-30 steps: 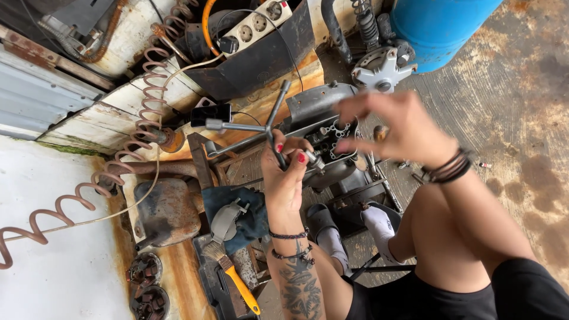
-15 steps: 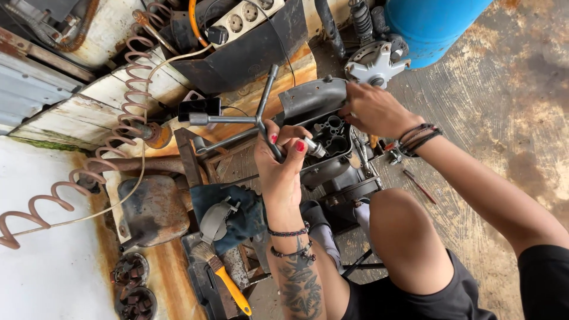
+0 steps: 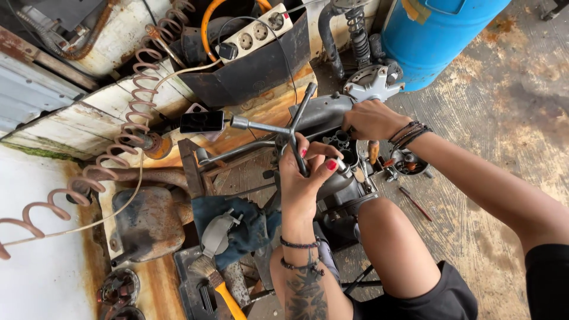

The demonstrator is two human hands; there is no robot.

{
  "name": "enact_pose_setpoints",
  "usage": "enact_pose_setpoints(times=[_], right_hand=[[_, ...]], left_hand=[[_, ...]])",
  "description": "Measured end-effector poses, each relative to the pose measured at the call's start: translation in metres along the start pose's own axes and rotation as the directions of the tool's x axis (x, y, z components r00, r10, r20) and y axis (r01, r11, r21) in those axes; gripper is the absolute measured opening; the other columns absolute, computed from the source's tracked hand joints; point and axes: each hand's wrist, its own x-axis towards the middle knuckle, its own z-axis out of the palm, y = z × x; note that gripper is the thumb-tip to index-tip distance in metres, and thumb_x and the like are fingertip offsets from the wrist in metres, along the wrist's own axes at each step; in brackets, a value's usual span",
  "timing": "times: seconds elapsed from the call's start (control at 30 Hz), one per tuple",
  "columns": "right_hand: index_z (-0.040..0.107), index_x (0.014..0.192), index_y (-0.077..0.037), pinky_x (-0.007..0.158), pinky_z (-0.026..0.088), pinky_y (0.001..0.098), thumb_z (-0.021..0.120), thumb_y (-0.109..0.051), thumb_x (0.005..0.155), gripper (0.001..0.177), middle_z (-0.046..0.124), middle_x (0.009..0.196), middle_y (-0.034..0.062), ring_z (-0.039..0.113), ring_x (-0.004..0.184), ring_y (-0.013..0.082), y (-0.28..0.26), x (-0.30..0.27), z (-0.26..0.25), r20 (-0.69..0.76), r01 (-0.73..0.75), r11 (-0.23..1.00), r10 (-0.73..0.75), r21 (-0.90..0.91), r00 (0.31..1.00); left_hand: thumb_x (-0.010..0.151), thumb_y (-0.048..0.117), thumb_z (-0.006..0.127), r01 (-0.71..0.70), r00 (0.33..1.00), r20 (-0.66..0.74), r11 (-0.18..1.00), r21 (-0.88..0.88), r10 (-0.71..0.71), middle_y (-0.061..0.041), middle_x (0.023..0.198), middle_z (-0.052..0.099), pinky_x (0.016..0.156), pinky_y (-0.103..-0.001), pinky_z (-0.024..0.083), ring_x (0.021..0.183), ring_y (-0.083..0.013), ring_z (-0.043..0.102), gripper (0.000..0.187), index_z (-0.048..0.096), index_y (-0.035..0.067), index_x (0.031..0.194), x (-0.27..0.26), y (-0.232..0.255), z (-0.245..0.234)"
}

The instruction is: The person uses a T-handle wrench to tighten bolts on a metallic engine component. They then switch to a socket wrench to tighten additional bolts on the same part.

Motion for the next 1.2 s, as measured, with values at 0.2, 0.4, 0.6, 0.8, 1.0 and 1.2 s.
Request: enact_pose_setpoints(times=[0.2,0.4,0.6,0.8,1.0,1.2], right_hand=[[0.072,0.079,-0.015,0.065,0.061,0.0485,0.068,-0.032,0.074,0.018,0.07,0.069,0.0109,0.074,0.071,0.0352,0.007,-0.003,0.035,-0.145,0.079,0.993,-0.092,-0.092,0.985],[0.071,0.072,-0.017,0.059,0.06,0.0458,0.068,-0.029,0.076,0.014,0.068,0.064,0.0071,0.072,0.062,0.031,-0.005,-0.013,0.022,-0.193,0.12,0.99,-0.132,-0.071,0.972],[0.066,0.089,-0.015,0.049,0.048,0.0468,0.059,-0.025,0.1,0.016,0.073,0.082,0.0053,0.067,0.065,0.0353,-0.011,-0.03,-0.014,-0.183,0.204,0.969,-0.177,0.14,0.967],[0.075,0.113,-0.007,0.04,0.034,0.0342,0.063,-0.01,0.099,0.019,0.07,0.074,0.003,0.058,0.046,0.0162,0.013,-0.048,-0.026,-0.425,0.371,0.809,-0.169,0.455,0.889],[0.071,0.118,-0.008,0.036,0.043,0.0306,0.063,-0.013,0.096,0.024,0.074,0.077,0.0016,0.06,0.045,0.0134,0.028,-0.056,-0.004,-0.432,0.397,0.796,-0.192,0.457,0.881],[0.069,0.115,-0.005,0.045,0.048,0.0348,0.055,-0.017,0.099,0.025,0.071,0.083,0.0029,0.067,0.061,0.0194,0.034,-0.061,-0.008,-0.433,0.375,0.784,-0.151,0.495,0.889]], left_hand=[[0.084,0.007,0.08,0.077,0.996,-0.038,0.997,-0.01,-0.077,-0.015,0.088,0.075,0.05,-0.015,0.022,0.051,-0.0018,0.025,0.051,0.031,0.019,0.096,0.003,-0.001,0.004],[0.082,0.015,0.085,0.148,0.984,-0.092,0.988,-0.036,-0.15,-0.014,0.087,0.075,0.051,-0.016,0.022,0.051,-0.0002,0.028,0.054,0.033,0.02,0.096,0.013,-0.006,0.027],[0.081,0.025,0.089,0.232,0.945,-0.216,0.968,-0.092,-0.247,-0.01,0.082,0.068,0.062,-0.024,0.028,0.055,-0.0089,0.03,0.057,0.034,0.024,0.094,0.009,0.006,0.041],[0.087,0.015,0.087,0.14,0.928,-0.329,0.982,-0.128,-0.175,-0.016,0.078,0.059,0.037,-0.016,0.018,0.045,-0.0036,0.032,0.057,0.031,0.016,0.099,-0.014,0.005,0.028],[0.082,-0.017,0.079,0.205,0.952,-0.064,0.777,-0.596,-0.3,-0.042,0.093,0.06,0.055,-0.022,0.047,0.055,-0.0248,0.054,0.056,0.033,0.011,0.096,-0.03,0.003,-0.016],[0.098,0.002,0.051,0.307,0.839,-0.195,0.737,-0.602,-0.508,-0.042,0.095,0.059,0.063,-0.031,0.053,0.069,-0.0333,0.059,0.011,0.041,0.006,0.098,-0.039,0.014,-0.009]])
